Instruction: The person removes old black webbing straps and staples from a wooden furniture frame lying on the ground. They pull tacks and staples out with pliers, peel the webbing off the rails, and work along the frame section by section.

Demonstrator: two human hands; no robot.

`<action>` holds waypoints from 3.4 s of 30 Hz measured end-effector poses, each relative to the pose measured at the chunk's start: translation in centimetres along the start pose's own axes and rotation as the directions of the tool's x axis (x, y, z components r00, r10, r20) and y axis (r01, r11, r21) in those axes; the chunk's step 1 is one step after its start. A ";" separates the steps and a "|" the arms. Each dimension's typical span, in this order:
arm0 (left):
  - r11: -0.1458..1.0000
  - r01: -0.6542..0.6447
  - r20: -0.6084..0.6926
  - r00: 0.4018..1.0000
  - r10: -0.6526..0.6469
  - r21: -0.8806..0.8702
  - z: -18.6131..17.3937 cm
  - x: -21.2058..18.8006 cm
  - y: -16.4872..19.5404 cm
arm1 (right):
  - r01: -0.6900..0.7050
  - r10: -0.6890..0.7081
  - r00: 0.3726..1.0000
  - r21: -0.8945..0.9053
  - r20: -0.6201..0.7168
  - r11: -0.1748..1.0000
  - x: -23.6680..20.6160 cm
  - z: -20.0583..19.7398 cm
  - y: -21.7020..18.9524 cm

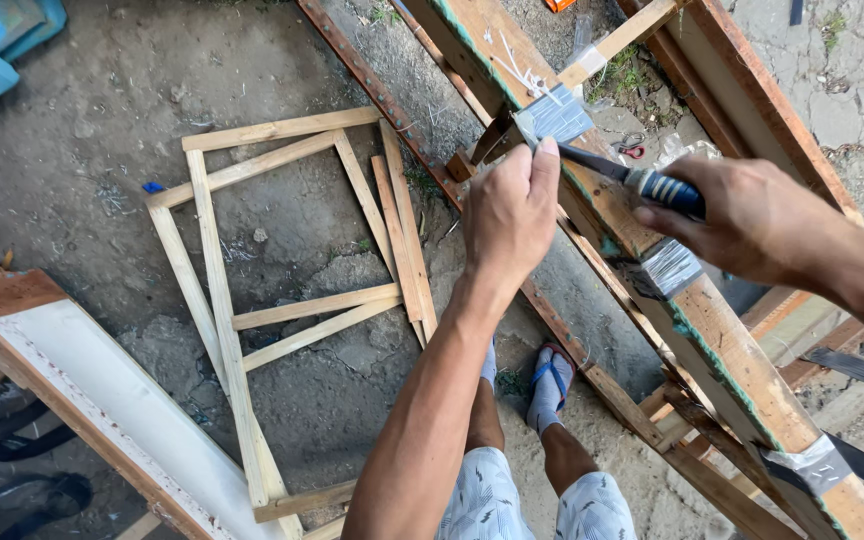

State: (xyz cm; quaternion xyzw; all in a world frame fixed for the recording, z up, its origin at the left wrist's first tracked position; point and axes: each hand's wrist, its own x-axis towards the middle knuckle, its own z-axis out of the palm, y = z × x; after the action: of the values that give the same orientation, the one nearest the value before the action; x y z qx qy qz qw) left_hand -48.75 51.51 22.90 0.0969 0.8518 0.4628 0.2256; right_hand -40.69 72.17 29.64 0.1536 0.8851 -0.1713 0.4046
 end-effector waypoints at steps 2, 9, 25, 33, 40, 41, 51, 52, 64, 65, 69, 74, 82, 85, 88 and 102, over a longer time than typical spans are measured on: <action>0.998 -0.033 0.006 0.999 0.032 0.054 -0.1 0.0 0.6 | 0.114 -0.125 0.978 -0.074 -0.167 0.991 0.4 0.4 0.6; 0.933 -0.211 -0.043 0.971 0.233 0.292 0.2 1.8 3.1 | 0.524 -0.496 0.711 -0.093 -0.498 0.846 4.0 1.9 4.6; 0.992 -0.065 -0.087 0.995 0.056 -0.107 -2.0 -0.4 -0.9 | -0.091 -0.088 0.953 0.555 0.288 0.827 -1.7 -2.5 -1.4; 1.000 -0.025 -0.003 1.000 0.025 -0.005 -0.7 0.0 1.8 | -0.301 -0.154 0.934 0.941 0.324 0.154 -2.6 0.6 -4.4; 0.990 -0.073 -0.083 0.993 0.083 0.121 0.4 -0.3 2.5 | 0.086 -0.076 0.995 0.193 -0.058 0.977 -1.3 -0.5 -3.5; 0.988 -0.080 -0.098 0.991 0.093 0.134 0.5 -0.3 2.6 | 0.201 -0.168 0.965 0.156 -0.199 0.967 -1.1 0.0 -3.2; 0.987 0.105 0.056 0.992 -0.112 0.122 1.9 1.6 4.1 | 0.274 -0.598 0.744 -0.680 -0.298 0.680 3.5 -5.1 1.1; 0.993 0.057 0.006 0.998 -0.058 0.105 2.3 1.6 4.2 | 0.214 -0.682 0.640 -0.771 -0.354 0.600 4.0 -6.3 1.4; 1.000 0.003 -0.093 0.996 -0.006 -0.026 0.1 -1.4 2.7 | -0.141 -0.211 0.941 0.870 0.266 0.472 -2.1 1.2 -2.3; 0.999 -0.017 -0.114 0.993 0.012 -0.035 -0.1 -1.7 2.5 | -0.189 -0.241 0.931 0.928 0.273 0.322 -2.4 1.5 -2.9; 0.998 -0.061 -0.119 0.991 0.058 -0.019 -1.1 -1.7 2.0 | -0.286 -0.231 0.927 0.956 0.295 0.071 -2.5 3.4 -4.9; 0.999 -0.008 -0.016 1.000 0.008 0.037 -2.1 -1.6 2.5 | -0.238 -0.147 0.965 0.963 0.219 -0.129 -1.3 7.3 -6.2; 0.999 0.035 0.101 0.994 -0.036 0.018 -2.6 -1.0 2.9 | -0.213 -0.193 0.966 0.955 0.173 -0.207 -1.7 6.5 -6.3; 0.963 0.052 0.098 0.995 -0.027 -0.263 -2.8 -2.1 1.9 | -0.314 -0.369 0.921 0.804 0.127 -0.505 -2.5 5.2 -6.5; 0.776 0.204 0.239 0.968 -0.070 -0.596 -2.3 -4.3 1.2 | -0.359 -0.415 0.905 0.694 0.095 -0.624 -2.9 4.9 -7.7; 0.327 0.596 0.564 0.802 -0.197 -0.733 -0.4 -5.6 4.5 | -0.257 -0.220 0.962 0.816 0.163 -0.518 -4.8 2.6 -7.6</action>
State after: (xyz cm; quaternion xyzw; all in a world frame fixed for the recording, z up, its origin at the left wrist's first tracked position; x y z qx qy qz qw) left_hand -44.18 51.62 28.43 -0.1666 0.4136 0.7371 0.5077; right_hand -39.11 63.59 33.06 0.4189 0.2097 -0.8647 0.1814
